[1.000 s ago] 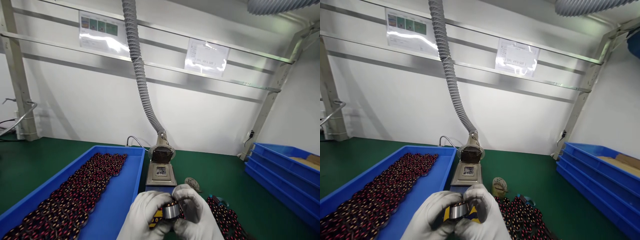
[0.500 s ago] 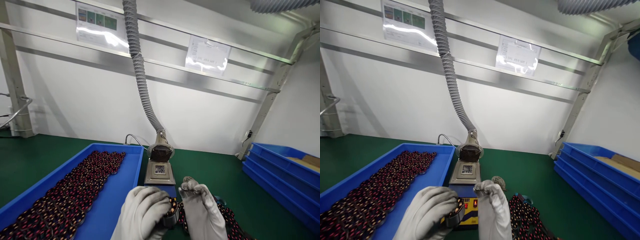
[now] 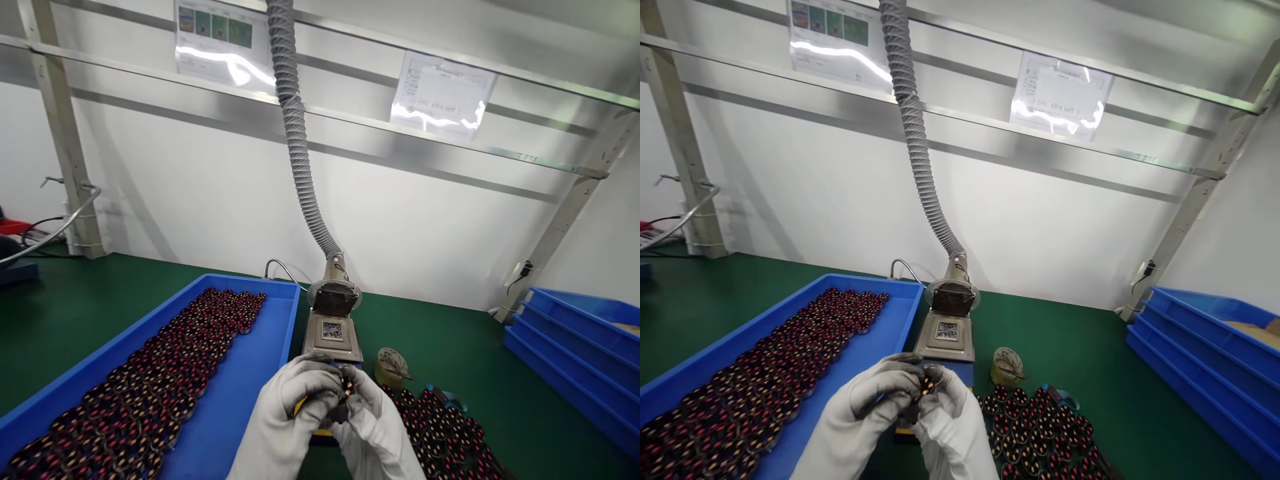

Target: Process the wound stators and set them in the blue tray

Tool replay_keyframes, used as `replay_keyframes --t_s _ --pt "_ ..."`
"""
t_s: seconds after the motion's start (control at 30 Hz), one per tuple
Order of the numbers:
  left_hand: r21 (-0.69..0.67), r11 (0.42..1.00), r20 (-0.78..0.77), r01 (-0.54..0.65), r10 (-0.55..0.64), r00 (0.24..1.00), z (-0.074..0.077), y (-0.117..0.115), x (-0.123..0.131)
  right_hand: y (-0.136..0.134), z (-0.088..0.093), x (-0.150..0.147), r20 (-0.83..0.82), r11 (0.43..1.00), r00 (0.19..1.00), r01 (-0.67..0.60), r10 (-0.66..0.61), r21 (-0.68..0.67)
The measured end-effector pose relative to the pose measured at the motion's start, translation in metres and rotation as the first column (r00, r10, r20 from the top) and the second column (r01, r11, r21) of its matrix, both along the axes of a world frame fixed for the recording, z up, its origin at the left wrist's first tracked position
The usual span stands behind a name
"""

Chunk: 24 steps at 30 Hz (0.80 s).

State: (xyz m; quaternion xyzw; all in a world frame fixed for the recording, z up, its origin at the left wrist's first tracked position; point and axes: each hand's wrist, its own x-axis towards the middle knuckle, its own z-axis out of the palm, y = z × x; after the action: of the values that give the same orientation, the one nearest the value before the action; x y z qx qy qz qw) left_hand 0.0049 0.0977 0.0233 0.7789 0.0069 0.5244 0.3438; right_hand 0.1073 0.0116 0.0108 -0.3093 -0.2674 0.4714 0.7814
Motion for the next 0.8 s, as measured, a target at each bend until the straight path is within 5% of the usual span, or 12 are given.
replay_keyframes --t_s 0.07,0.13,0.27,0.4,0.53,0.67,0.73,0.8 --pt "-0.202 0.978 0.054 -0.047 0.059 0.997 0.0 0.001 -0.003 -0.002 0.0 0.004 -0.045 0.993 0.992 -0.12 0.12 0.002" --pt "-0.257 0.96 0.013 -0.108 0.116 0.993 0.001 0.002 -0.009 -0.004 0.002 0.011 -0.075 0.975 0.972 -0.221 0.221 0.014" --pt "0.019 0.996 -0.264 -0.085 0.088 0.961 0.002 0.002 -0.01 -0.003 0.003 0.033 -0.031 0.958 0.958 -0.286 0.285 -0.017" --pt "0.181 0.983 -0.068 -0.031 0.044 0.997 0.005 0.0 0.004 0.002 -0.004 0.036 0.034 0.987 0.987 -0.153 0.155 -0.052" --pt "-0.091 0.995 0.129 0.051 -0.039 0.991 0.007 -0.002 0.007 0.002 -0.009 0.018 0.028 0.996 0.997 -0.074 0.075 -0.042" --pt "-0.518 0.855 0.193 0.01 0.105 0.976 0.011 -0.005 -0.002 -0.002 -0.004 0.006 0.013 0.998 0.999 -0.052 0.053 -0.032" --pt "-0.566 0.824 0.087 -0.024 0.088 0.992 0.013 -0.005 -0.004 -0.002 0.0 0.003 -0.025 0.998 0.998 -0.05 0.049 -0.025" --pt "-0.526 0.849 -0.011 0.043 -0.057 0.998 0.013 -0.007 -0.002 -0.001 0.001 -0.001 -0.082 0.999 0.996 -0.04 0.038 -0.017"
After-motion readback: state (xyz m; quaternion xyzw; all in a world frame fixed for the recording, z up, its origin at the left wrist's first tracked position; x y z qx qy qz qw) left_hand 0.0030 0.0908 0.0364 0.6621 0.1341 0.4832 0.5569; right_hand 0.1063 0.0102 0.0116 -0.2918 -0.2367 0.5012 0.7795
